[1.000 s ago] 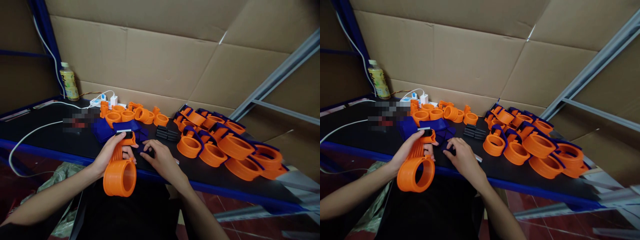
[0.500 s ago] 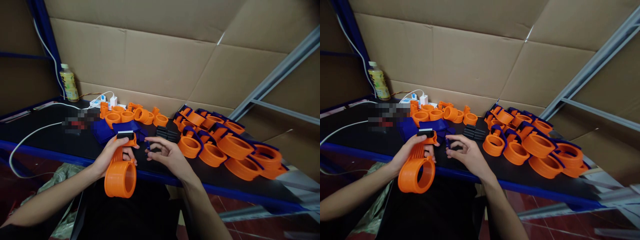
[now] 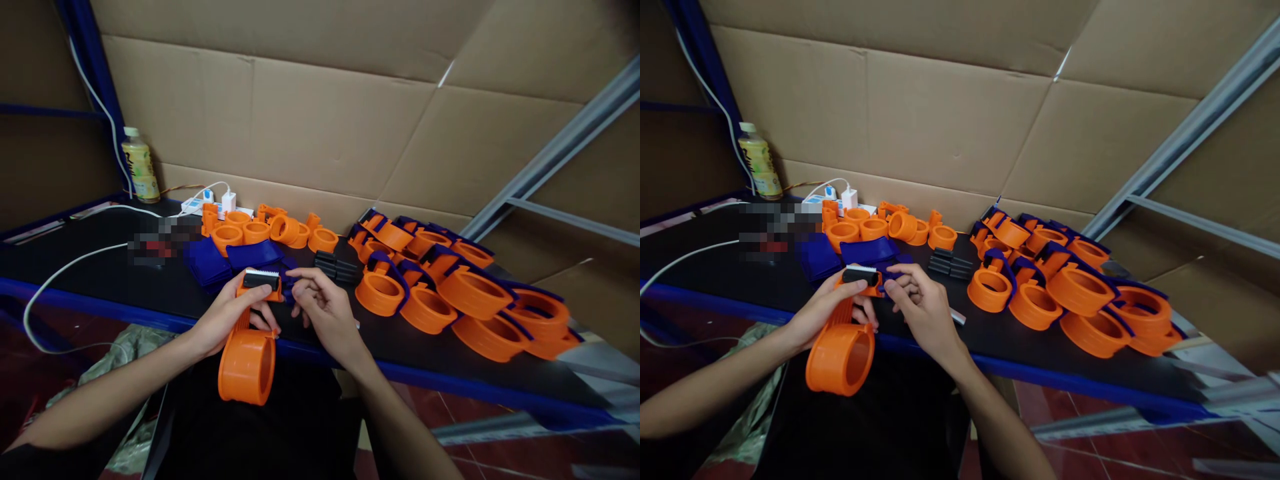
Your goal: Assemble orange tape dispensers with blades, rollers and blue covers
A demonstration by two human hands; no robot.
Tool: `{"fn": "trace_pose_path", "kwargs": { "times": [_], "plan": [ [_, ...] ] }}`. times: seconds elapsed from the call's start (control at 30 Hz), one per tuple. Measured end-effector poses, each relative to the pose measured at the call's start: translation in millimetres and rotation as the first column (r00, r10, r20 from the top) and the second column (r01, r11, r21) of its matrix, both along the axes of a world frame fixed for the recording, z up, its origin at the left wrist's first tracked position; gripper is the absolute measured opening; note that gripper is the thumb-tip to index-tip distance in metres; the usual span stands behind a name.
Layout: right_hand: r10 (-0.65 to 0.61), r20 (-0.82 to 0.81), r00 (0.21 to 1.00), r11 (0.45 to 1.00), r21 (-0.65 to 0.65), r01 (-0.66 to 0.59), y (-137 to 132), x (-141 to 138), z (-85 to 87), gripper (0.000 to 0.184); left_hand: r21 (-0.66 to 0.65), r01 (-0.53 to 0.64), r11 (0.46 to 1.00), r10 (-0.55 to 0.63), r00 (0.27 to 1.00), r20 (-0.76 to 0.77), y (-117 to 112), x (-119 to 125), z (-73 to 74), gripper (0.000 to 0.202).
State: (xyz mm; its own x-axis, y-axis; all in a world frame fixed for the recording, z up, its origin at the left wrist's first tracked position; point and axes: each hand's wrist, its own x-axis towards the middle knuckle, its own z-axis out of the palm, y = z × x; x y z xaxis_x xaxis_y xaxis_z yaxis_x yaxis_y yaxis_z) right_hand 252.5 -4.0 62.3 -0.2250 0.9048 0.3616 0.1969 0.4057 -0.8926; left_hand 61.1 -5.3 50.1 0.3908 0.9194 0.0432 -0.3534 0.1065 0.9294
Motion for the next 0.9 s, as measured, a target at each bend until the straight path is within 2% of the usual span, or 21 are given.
{"fn": "trace_pose_path", "kwargs": {
  "times": [0.17, 0.33, 0.47, 0.6, 0.73, 0.9],
  "plan": [
    [-0.060, -0.003, 0.998, 0.998, 0.029, 0.060, -0.2, -9.5, 3.6, 0.036, 0.000, -0.001, 1.000, 0.001, 1.000, -0.031, 0.3, 0.6, -0.7, 0.030],
    [-0.131, 0.050, 0.990, 0.989, 0.078, 0.127, -3.5, -15.2, 5.3, 0.035, 0.012, -0.060, 0.998, 0.060, 0.998, -0.036, -0.5, 3.4, -1.4, 0.031],
    [-0.125, 0.048, 0.991, 0.989, 0.086, 0.121, -1.9, -15.5, 4.7, 0.036, -0.034, -0.060, 0.998, 0.060, 0.998, -0.014, -0.9, 4.4, 1.6, 0.028],
    [-0.139, 0.072, 0.988, 0.984, 0.120, 0.130, -1.0, -16.0, 3.8, 0.038, -0.065, -0.014, 0.998, 0.013, 1.000, -0.008, 1.1, 1.9, 1.8, 0.027],
    [-0.146, 0.104, 0.984, 0.980, 0.151, 0.129, -2.7, -15.1, 2.8, 0.039, -0.055, 0.035, 0.998, -0.035, 0.999, -0.007, 3.1, -1.8, -1.2, 0.025],
    [-0.155, 0.140, 0.978, 0.971, 0.206, 0.124, -3.9, -13.3, 0.8, 0.041, -0.019, 0.017, 1.000, -0.017, 1.000, -0.017, 1.8, -2.6, -0.8, 0.025]
  ]
}}
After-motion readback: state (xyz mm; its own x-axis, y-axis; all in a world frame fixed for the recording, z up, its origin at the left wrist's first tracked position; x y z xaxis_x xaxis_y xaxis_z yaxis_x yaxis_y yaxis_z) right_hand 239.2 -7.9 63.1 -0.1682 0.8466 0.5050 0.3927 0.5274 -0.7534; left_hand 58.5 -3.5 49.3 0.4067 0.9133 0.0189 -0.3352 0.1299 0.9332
